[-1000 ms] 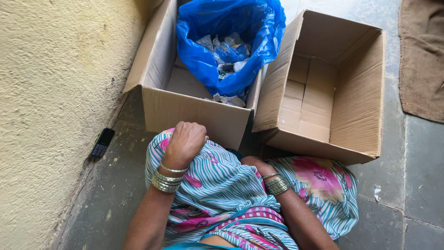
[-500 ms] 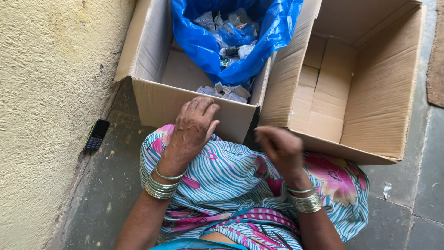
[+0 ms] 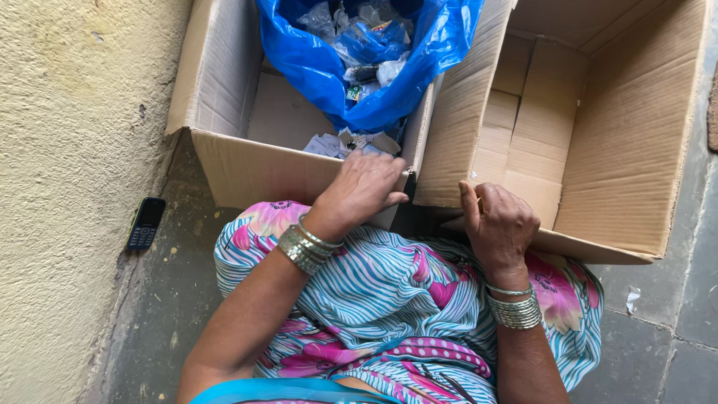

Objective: The person sits on the floor and sorts small pieces of paper and plastic waste from a blue bag into two cardboard boxes. They repeatedly pick up items, separate them by hand, and place them into the boxes.

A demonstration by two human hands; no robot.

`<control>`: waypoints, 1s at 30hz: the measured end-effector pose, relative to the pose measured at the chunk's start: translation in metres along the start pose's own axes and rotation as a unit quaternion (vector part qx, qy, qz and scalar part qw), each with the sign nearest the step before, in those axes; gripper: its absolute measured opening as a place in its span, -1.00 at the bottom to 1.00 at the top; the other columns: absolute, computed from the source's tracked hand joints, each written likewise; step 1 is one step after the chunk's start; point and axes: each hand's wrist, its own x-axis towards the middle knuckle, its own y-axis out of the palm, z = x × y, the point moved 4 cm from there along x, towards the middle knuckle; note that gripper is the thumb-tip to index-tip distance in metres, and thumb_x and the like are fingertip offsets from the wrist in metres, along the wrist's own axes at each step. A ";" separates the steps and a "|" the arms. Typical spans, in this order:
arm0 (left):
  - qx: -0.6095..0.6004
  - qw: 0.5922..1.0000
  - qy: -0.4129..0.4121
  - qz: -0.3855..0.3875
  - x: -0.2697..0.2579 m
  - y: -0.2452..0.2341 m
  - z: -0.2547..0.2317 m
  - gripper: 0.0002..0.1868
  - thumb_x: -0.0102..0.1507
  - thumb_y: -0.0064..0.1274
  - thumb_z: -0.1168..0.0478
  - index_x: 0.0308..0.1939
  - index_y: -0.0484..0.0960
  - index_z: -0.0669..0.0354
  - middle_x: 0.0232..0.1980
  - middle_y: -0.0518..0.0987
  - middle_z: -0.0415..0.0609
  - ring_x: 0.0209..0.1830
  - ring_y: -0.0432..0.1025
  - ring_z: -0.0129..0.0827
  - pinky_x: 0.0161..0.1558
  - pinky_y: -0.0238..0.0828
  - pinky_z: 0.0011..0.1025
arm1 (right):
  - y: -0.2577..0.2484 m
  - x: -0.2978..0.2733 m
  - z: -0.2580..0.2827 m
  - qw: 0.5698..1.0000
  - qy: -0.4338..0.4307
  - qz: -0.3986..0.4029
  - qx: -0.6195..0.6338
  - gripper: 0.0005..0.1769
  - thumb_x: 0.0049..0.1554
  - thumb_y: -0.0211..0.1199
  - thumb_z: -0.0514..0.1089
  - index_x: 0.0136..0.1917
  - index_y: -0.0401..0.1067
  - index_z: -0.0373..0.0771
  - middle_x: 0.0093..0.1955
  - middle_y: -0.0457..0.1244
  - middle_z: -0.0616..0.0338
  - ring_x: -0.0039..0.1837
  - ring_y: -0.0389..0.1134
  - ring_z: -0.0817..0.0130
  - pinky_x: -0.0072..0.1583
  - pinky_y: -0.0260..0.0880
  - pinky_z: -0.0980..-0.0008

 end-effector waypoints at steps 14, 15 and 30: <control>-0.053 0.994 0.075 -0.050 -0.007 0.011 -0.007 -0.57 0.11 0.29 -0.11 -0.37 0.54 0.18 -0.36 0.61 0.02 -0.22 0.53 -0.05 -0.14 0.41 -0.07 | -0.006 0.004 0.010 0.998 -0.008 0.058 -0.006 -0.59 0.19 0.46 0.16 -0.19 0.48 -0.19 -0.35 0.27 0.24 -0.30 0.33 0.29 -0.22 0.27 0.25; -0.056 0.995 0.066 -0.041 -0.004 0.013 -0.007 -0.54 0.12 0.28 -0.15 -0.43 0.54 0.17 -0.39 0.61 0.03 -0.26 0.53 -0.04 -0.16 0.41 -0.05 | -0.005 0.003 0.009 0.998 -0.007 0.060 -0.009 -0.60 0.20 0.46 0.16 -0.19 0.48 -0.19 -0.35 0.28 0.23 -0.30 0.34 0.29 -0.22 0.27 0.25; -0.071 0.997 -0.001 0.006 0.019 0.034 0.007 -0.42 0.23 0.06 -0.27 -0.51 0.71 0.17 -0.47 0.64 0.12 -0.36 0.58 0.00 -0.21 0.49 -0.08 | -0.019 0.053 0.054 0.986 -0.068 0.031 0.146 -0.56 0.29 0.46 -0.19 0.36 0.40 -0.25 0.43 0.22 -0.04 0.38 0.36 0.11 0.22 0.54 0.29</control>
